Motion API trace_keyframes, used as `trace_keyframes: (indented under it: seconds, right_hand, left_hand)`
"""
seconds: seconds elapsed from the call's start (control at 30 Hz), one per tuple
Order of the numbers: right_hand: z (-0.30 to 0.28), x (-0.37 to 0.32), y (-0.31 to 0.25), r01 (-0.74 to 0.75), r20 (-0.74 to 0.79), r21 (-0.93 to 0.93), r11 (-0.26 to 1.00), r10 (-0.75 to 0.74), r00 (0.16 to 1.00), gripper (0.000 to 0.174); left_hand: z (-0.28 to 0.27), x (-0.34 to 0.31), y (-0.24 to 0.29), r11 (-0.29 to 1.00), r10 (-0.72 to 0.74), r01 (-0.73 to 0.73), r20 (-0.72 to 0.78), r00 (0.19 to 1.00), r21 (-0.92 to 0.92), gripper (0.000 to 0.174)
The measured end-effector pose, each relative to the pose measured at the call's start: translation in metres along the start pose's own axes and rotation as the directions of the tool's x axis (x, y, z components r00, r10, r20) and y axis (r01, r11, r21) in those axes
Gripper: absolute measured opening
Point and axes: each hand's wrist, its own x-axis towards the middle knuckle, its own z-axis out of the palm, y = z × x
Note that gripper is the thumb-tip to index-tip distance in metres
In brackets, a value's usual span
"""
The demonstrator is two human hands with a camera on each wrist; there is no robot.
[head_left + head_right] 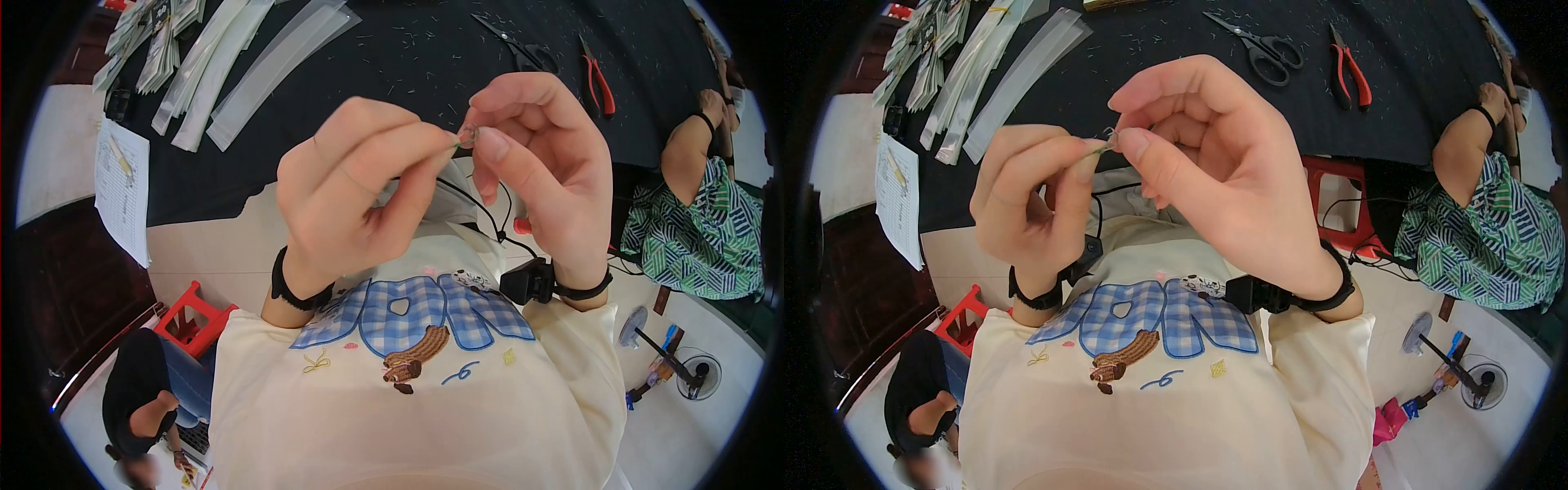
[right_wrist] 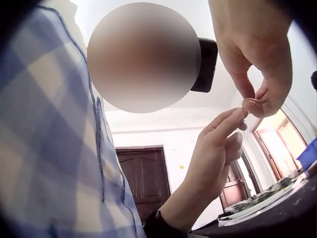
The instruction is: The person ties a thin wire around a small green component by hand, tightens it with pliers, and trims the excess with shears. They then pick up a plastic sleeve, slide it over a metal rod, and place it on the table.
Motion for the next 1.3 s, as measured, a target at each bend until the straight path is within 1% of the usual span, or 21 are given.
trace_keyframes:
  seconds: [0.03,0.07,0.1,0.13,0.17,0.2,0.23,0.27,0.33,0.37,0.47,0.53,0.63,1.0,1.07,1.1,1.17,1.2,1.23,1.27,1.3]
  right_hand:
    - [0.0,0.0,0.001,0.015,-0.001,-0.004,1.0,-0.015,1.0,0.023]
    - [-0.001,0.001,0.002,0.015,0.0,-0.004,1.0,-0.015,1.0,0.023]
    - [-0.004,0.001,0.004,0.112,0.015,-0.174,0.978,-0.111,0.994,0.024]
    - [-0.006,0.002,0.004,0.206,0.048,-0.337,0.919,-0.202,0.978,0.025]
    - [-0.008,0.002,0.003,0.207,0.05,-0.337,0.918,-0.202,0.978,0.025]
    - [-0.01,0.002,0.002,0.281,0.094,-0.491,0.825,-0.27,0.958,0.026]
    - [-0.011,0.003,0.0,0.346,0.148,-0.626,0.699,-0.329,0.933,0.027]
    - [-0.01,0.003,-0.001,0.346,0.149,-0.626,0.699,-0.329,0.932,0.027]
    - [-0.009,0.002,-0.005,0.35,0.17,-0.691,0.632,-0.329,0.929,0.025]
    - [-0.009,0.002,-0.004,0.35,0.169,-0.692,0.631,-0.33,0.929,0.025]
    - [-0.009,0.003,-0.003,0.381,0.193,-0.72,0.58,-0.359,0.913,0.022]
    - [-0.009,0.003,-0.004,0.39,0.219,-0.754,0.528,-0.357,0.908,0.02]
    - [-0.009,0.003,-0.004,0.39,0.226,-0.77,0.504,-0.356,0.907,0.019]
    - [-0.012,0.004,0.002,0.393,0.251,-0.775,0.496,-0.328,0.911,0.015]
    - [-0.014,0.005,0.002,0.4,0.266,-0.772,0.494,-0.322,0.909,0.014]
    - [-0.016,0.006,0.001,0.383,0.266,-0.764,0.52,-0.287,0.92,0.013]
    - [-0.02,0.007,0.001,0.364,0.266,-0.755,0.545,-0.252,0.93,0.012]
    - [-0.024,0.008,0.002,0.326,0.25,-0.71,0.624,-0.209,0.945,0.011]
    - [-0.026,0.009,0.002,0.283,0.238,-0.659,0.697,-0.164,0.957,0.01]
    - [-0.028,0.009,0.002,0.282,0.237,-0.659,0.697,-0.164,0.958,0.01]
    - [-0.029,0.009,0.002,0.162,0.173,-0.56,0.813,-0.076,0.982,0.009]
  left_hand:
    - [-0.001,-0.001,0.001,0.993,-0.102,0.102,0.017,0.995,-0.054,0.018]
    - [-0.002,-0.002,0.001,0.993,-0.102,0.102,0.016,0.995,-0.054,0.018]
    - [-0.004,-0.004,0.001,0.941,-0.256,0.265,0.07,0.964,-0.211,0.013]
    - [-0.005,-0.004,0.0,0.838,-0.392,0.418,0.146,0.908,-0.351,0.008]
    - [-0.006,-0.003,0.0,0.839,-0.392,0.417,0.143,0.909,-0.351,0.008]
    - [-0.007,-0.002,0.0,0.654,-0.504,0.549,0.242,0.829,-0.52,0.005]
    - [-0.008,-0.001,0.001,0.417,-0.575,0.643,0.362,0.734,-0.642,0.005]
    - [-0.01,0.001,-0.001,0.367,-0.561,0.673,0.425,0.711,-0.642,0.009]
    - [-0.012,0.0,-0.004,0.333,-0.554,0.686,0.454,0.697,-0.647,0.009]
    - [-0.012,-0.001,-0.005,0.301,-0.547,0.699,0.482,0.684,-0.649,0.009]
    - [-0.013,0.001,-0.004,0.285,-0.562,0.726,0.504,0.656,-0.626,0.01]
    - [-0.013,0.002,-0.003,0.291,-0.572,0.745,0.515,0.639,-0.6,0.01]
    - [-0.013,0.002,-0.004,0.287,-0.584,0.771,0.534,0.612,-0.569,0.011]
    - [-0.01,0.001,-0.006,0.306,-0.59,0.799,0.555,0.586,-0.518,0.011]
    - [-0.007,0.0,-0.005,0.434,-0.617,0.789,0.495,0.612,-0.435,0.01]
    - [-0.007,-0.001,-0.005,0.433,-0.617,0.79,0.495,0.611,-0.434,0.01]
    - [-0.008,-0.003,-0.006,0.648,-0.588,0.717,0.429,0.686,-0.258,0.007]
    - [-0.008,-0.002,-0.005,0.647,-0.588,0.717,0.43,0.685,-0.258,0.007]
    - [-0.008,-0.001,-0.004,0.764,-0.519,0.615,0.38,0.766,-0.195,0.009]
    - [-0.008,0.0,-0.003,0.859,-0.435,0.497,0.337,0.835,-0.123,0.013]
    - [-0.008,0.001,-0.003,0.859,-0.435,0.497,0.338,0.835,-0.123,0.013]
